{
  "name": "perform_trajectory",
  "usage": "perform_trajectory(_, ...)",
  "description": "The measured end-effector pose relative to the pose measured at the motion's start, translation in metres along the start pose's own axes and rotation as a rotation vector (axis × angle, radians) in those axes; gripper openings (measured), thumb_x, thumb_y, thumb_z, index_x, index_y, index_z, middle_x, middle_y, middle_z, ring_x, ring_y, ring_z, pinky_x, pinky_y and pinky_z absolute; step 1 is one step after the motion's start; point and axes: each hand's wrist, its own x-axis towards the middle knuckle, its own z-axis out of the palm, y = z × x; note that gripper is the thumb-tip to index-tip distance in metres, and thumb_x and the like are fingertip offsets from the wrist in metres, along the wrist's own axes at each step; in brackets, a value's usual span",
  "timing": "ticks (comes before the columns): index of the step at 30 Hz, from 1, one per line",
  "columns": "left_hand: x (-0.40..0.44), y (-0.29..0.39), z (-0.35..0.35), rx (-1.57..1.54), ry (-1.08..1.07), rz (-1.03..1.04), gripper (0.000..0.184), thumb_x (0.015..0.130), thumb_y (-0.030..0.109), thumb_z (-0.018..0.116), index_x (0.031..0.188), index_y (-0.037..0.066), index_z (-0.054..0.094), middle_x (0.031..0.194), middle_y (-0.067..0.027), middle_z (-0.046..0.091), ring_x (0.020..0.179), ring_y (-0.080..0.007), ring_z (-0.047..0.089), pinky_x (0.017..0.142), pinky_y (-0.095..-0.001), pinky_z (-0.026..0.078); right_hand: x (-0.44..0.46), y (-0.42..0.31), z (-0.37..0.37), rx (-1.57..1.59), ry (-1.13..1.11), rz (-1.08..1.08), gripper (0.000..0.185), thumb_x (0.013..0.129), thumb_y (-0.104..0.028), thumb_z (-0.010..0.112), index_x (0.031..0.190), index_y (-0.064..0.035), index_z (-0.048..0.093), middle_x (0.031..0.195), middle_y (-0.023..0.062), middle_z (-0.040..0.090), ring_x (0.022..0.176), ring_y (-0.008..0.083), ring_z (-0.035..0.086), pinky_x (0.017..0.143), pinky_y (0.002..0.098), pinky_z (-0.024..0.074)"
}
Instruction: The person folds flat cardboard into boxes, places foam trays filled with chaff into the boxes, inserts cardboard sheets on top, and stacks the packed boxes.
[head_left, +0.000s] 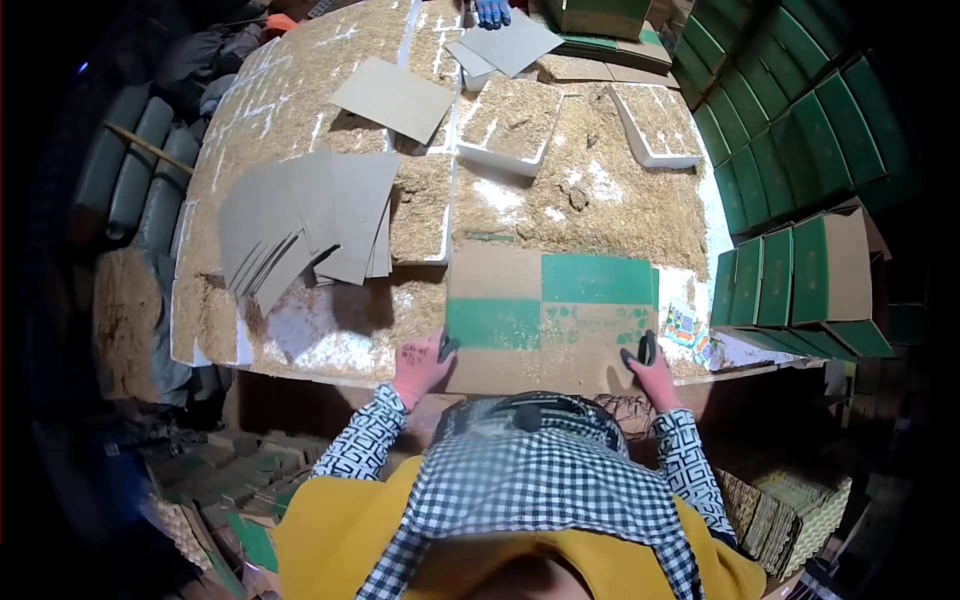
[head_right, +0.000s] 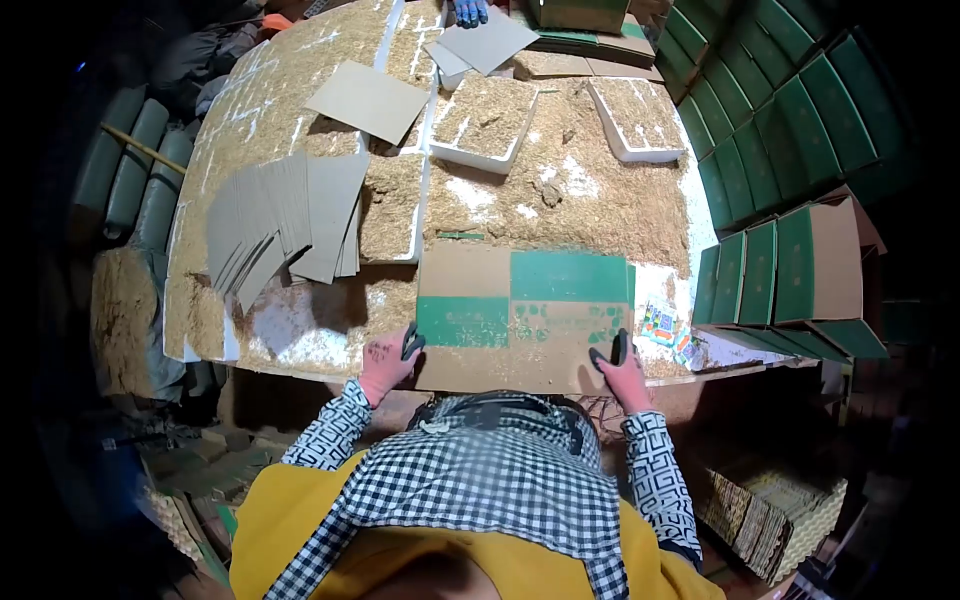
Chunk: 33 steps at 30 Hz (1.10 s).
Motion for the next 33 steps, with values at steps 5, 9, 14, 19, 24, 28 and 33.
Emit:
perform_trajectory(5,-0.030,0.028,0.001,-0.051,-0.055,-0.019,0.108,0.065,0.055,0.076,0.143,0.000,0.026,0.136,-0.0328,0.035,0.121,-0.0455,0.043,0.096,-0.0511,0.042,-0.024,0.006,-0.018,-0.040,-0.040,0.124,0.080,0.077,-0.031,0.074,0.139,0.0022,0.037,0.129,0.0269,0.052,0.118,0.0362,0.053,0.098,0.0395,0.0435)
perform_trajectory(9,-0.050,0.056,0.001,0.004,-0.091,-0.060,0.111,0.064,0.050,0.079,0.146,0.003,0.021,0.135,-0.0326,0.037,0.118,-0.0423,0.048,0.093,-0.0423,0.047,-0.052,-0.024,-0.009,-0.240,-0.138,0.043,0.081,0.079,-0.028,0.074,0.143,0.0004,0.032,0.140,0.0180,0.044,0.129,0.0266,0.043,0.105,0.0353,0.0365)
perform_trajectory(14,-0.044,0.050,-0.038,-0.226,0.034,-0.205,0.085,0.075,0.035,0.075,0.141,0.004,0.033,0.113,-0.0227,0.061,0.104,-0.0328,0.061,0.088,-0.0387,0.050,-0.057,-0.049,-0.064,0.586,-0.260,-0.013,0.083,0.075,-0.017,0.078,0.144,-0.0031,0.034,0.146,0.0127,0.037,0.131,0.0271,0.040,0.104,0.0372,0.0415)
perform_trajectory(19,-0.050,0.056,-0.057,-1.021,0.173,-0.122,0.069,0.073,0.015,0.078,0.133,0.000,0.047,0.130,-0.0152,0.055,0.120,-0.0207,0.052,0.100,-0.0314,0.042,-0.043,-0.087,-0.107,0.791,-0.162,-0.318,0.080,0.074,-0.005,0.071,0.145,-0.0028,0.033,0.145,0.0104,0.038,0.134,0.0236,0.037,0.105,0.0348,0.0376)
perform_trajectory(24,-0.054,0.094,-0.097,-0.513,0.474,-0.043,0.039,0.078,0.017,0.074,0.110,-0.002,0.062,0.111,-0.0131,0.061,0.103,-0.0230,0.058,0.091,-0.0327,0.046,0.012,-0.116,-0.081,0.523,0.314,-0.748,0.037,0.081,-0.001,0.060,0.116,-0.0045,0.048,0.140,0.0182,0.041,0.135,0.0295,0.033,0.111,0.0412,0.0229)
perform_trajectory(28,-0.056,0.086,-0.109,-0.854,0.553,-0.122,0.026,0.086,0.010,0.063,0.109,-0.003,0.063,0.102,-0.0125,0.065,0.092,-0.0211,0.063,0.084,-0.0298,0.049,-0.017,-0.172,-0.111,0.702,0.300,-0.880,0.029,0.081,-0.007,0.058,0.107,-0.0023,0.047,0.127,0.0195,0.049,0.125,0.0302,0.043,0.108,0.0426,0.0277)
perform_trajectory(33,-0.088,0.110,-0.149,-0.737,0.384,-0.110,0.033,0.090,0.013,0.061,0.118,-0.005,0.059,0.099,-0.0083,0.066,0.088,-0.0121,0.062,0.077,-0.0254,0.051,-0.008,-0.185,-0.137,0.885,0.110,-0.583,0.040,0.090,-0.003,0.052,0.128,0.0027,0.042,0.117,0.0105,0.051,0.107,0.0184,0.050,0.097,0.0320,0.0379)
